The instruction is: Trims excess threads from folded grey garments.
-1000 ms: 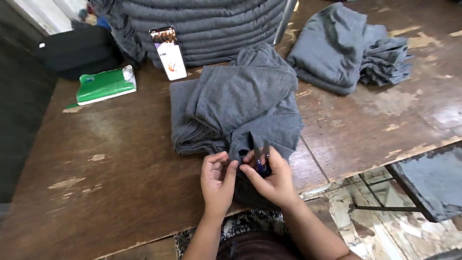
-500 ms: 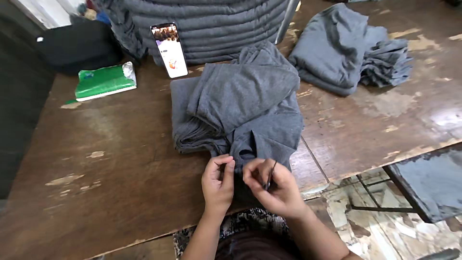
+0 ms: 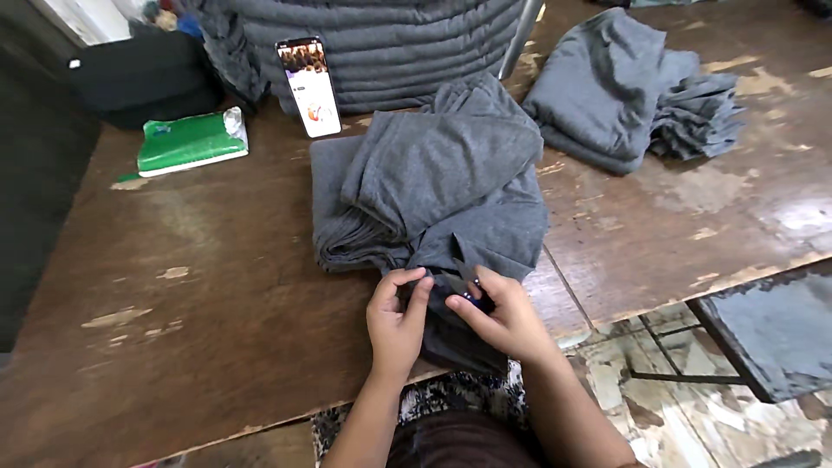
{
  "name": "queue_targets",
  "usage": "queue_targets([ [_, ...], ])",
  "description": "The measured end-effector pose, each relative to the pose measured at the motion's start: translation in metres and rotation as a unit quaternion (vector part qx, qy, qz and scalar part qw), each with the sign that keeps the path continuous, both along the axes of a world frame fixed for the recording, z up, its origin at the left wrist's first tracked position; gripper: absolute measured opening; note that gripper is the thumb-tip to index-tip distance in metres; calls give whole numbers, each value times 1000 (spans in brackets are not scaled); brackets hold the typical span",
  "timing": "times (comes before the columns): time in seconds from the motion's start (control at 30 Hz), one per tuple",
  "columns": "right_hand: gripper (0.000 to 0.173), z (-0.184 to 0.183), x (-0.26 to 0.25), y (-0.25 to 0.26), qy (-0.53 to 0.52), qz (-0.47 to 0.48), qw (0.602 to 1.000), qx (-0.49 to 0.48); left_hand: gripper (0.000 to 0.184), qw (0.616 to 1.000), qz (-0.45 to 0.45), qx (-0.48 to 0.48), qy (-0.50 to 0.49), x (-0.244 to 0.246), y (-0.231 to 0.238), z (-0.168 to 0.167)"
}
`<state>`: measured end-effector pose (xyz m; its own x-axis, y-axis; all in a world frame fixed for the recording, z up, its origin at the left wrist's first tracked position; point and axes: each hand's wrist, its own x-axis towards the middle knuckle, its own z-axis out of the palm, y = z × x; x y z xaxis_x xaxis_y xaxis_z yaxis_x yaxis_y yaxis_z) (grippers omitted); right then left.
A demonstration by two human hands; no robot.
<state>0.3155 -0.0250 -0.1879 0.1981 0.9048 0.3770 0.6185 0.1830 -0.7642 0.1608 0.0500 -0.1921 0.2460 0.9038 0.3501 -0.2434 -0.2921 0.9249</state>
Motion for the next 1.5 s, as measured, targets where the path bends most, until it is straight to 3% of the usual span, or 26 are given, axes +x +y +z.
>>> queue_targets([
  [0.23,51,2,-6,-4,-113,-14,992,-48,10,981,-84,-152,-89,-14,3,4],
  [0.37,51,5,-8,-1,-134,-14,990,-42,4,979,-102,-137,-113,-16,3,2],
  [0.47,52,5,-7,0,-118,-13,992,-45,25,979,-96,-136,-119,-13,4,3],
  [0.63,52,2,-7,-1,-104,-10,994,-42,9,986,-57,-130,-92,-10,4,0],
  [0.87,52,1,-8,-1,-130,-11,991,-32,9,967,-118,-181,-134,-18,2,2],
  [1.13,54,7,-16,8,-186,-18,982,-28,10,976,-130,-132,-117,-20,2,-3],
  [1.27,55,7,-8,11,-101,-47,994,4,3,995,-72,-46,-50,-16,-2,-3],
  [1.37,46,8,3,22,-107,-116,985,65,10,1000,-23,1,-19,-12,-7,-2],
  [1.43,43,7,13,31,-124,-124,983,54,11,999,-8,46,7,-14,-8,-2],
  [1.5,22,4,22,32,-73,-91,991,70,9,994,14,99,49,-21,-5,-2],
])
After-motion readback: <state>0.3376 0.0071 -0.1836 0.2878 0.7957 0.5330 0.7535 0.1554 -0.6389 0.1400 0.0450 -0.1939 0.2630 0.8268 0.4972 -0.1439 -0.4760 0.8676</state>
